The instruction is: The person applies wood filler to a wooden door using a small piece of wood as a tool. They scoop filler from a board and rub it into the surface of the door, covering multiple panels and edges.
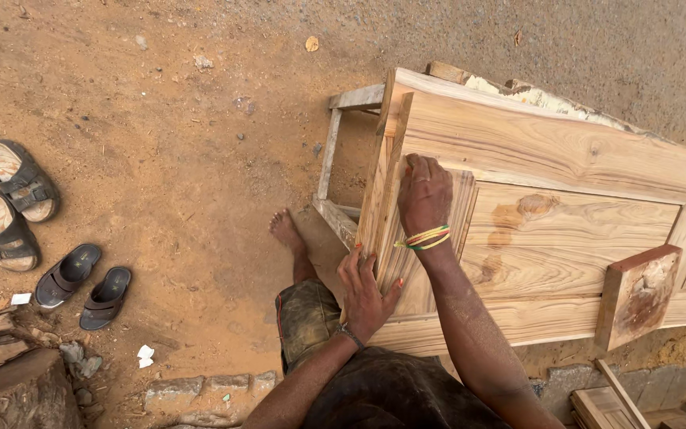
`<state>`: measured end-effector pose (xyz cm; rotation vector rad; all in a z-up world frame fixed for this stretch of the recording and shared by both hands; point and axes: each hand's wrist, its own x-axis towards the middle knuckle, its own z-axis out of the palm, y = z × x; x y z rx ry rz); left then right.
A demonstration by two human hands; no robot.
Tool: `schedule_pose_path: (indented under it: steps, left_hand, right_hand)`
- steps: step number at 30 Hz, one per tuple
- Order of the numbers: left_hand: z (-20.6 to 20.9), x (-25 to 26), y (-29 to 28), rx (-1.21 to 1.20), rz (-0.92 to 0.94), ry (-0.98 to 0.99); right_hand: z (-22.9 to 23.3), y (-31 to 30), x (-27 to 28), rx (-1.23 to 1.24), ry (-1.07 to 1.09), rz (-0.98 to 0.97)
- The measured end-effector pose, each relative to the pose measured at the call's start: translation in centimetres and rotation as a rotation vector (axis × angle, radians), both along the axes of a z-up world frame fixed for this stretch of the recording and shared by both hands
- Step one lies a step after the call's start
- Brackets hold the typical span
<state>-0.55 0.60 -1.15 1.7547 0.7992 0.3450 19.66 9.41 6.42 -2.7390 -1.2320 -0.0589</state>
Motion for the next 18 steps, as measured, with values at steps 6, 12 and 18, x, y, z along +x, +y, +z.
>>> schedule_pose_path:
  steps: [6,12,18]
  left_hand:
    - [0.2,0.0,0.0,0.064,0.012,-0.005]
    - [0.1,0.2,-0.1,0.094,0.026,0.002]
    - [-0.3,0.0,-0.5,0.049,0.061,-0.023]
  right_hand:
    - [0.9,-0.2,-0.6,-0.017,0.078,0.066]
    - [2.1,-3.8,-0.9,-0.139,0.344,0.024]
    - [2.9,-10.7,8.1,0.826,0.767,-0.227]
